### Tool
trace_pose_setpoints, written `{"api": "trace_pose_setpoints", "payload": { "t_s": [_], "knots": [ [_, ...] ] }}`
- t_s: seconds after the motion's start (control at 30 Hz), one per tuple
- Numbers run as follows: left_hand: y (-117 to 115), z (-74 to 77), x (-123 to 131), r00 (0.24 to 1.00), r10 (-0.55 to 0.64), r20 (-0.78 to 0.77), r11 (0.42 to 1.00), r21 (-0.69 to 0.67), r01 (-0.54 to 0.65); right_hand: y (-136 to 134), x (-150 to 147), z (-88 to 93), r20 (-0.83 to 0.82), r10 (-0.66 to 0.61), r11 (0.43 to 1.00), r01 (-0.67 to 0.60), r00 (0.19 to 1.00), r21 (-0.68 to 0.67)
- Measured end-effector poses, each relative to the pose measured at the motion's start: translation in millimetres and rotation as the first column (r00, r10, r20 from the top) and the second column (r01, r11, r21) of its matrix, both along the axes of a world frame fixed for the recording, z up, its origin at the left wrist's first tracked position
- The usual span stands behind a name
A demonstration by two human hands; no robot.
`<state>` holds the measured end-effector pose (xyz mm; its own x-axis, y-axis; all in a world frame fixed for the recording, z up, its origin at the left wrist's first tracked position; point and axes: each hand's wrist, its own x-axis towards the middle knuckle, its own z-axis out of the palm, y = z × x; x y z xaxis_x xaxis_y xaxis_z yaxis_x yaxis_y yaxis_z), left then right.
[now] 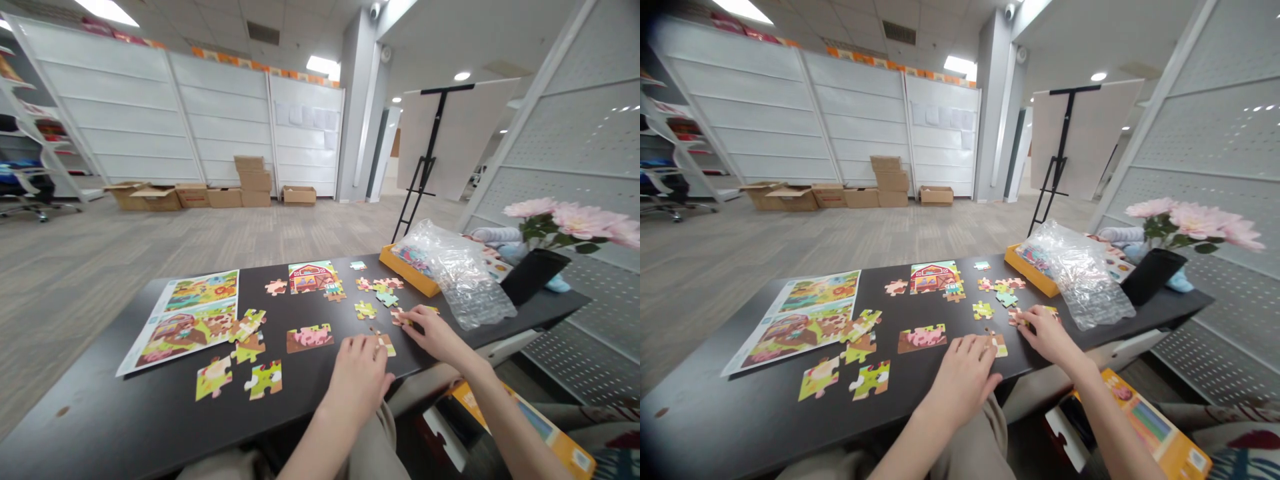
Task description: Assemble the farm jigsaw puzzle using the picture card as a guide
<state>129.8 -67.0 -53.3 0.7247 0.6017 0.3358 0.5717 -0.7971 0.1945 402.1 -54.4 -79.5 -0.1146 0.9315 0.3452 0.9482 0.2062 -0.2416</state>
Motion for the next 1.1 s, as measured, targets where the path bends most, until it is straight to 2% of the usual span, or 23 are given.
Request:
{"api": "trace_pose_setpoints", "payload": {
  "t_s": [0.17, 0.33, 0.47, 0.57, 0.67, 0.8, 0.9, 1.1],
  "knots": [
    [-11.2, -25.9, 9.3, 0.999, 0.042, -0.024, 0.995, 0.09, -0.04, -3.4, -9.4, -15.8, 0.054, -0.118, 0.983, 0.108, 0.992, 0.152],
    [-13.4, -45.8, 8.3, 0.995, 0.09, -0.039, 0.949, 0.306, -0.074, 5.3, -6.3, -22.9, 0.135, -0.285, 0.949, 0.261, 0.949, 0.175],
    [-14.8, -51.0, 6.2, 0.993, 0.113, -0.026, 0.904, 0.418, -0.092, 19.9, -1.0, -20.9, 0.19, -0.351, 0.931, 0.322, 0.917, 0.17],
    [-14.5, -52.0, 5.9, 0.993, 0.118, -0.021, 0.9, 0.426, -0.098, 45.0, 1.0, -10.6, 0.173, -0.306, 0.95, 0.289, 0.936, 0.116],
    [-12.6, -57.6, 9.3, 0.991, 0.129, -0.023, 0.899, 0.425, -0.107, 81.9, -0.2, 6.8, 0.15, -0.179, 0.983, 0.183, 0.972, -0.011],
    [-9.1, -68.6, 16.7, 0.992, 0.127, 0.016, 0.895, 0.429, -0.122, 123.7, -2.6, 25.3, 0.208, -0.127, 0.961, 0.173, 0.97, -0.216],
    [-8.0, -68.3, 19.3, 0.988, 0.142, 0.065, 0.892, 0.425, -0.156, 136.3, -0.4, 25.6, 0.167, -0.128, 0.95, 0.169, 0.978, -0.261],
    [-7.3, -56.0, 22.0, 0.984, 0.16, 0.081, 0.902, 0.392, -0.179, 135.7, 1.7, 18.2, 0.129, -0.144, 0.962, 0.17, 0.981, -0.216]
  ]
}}
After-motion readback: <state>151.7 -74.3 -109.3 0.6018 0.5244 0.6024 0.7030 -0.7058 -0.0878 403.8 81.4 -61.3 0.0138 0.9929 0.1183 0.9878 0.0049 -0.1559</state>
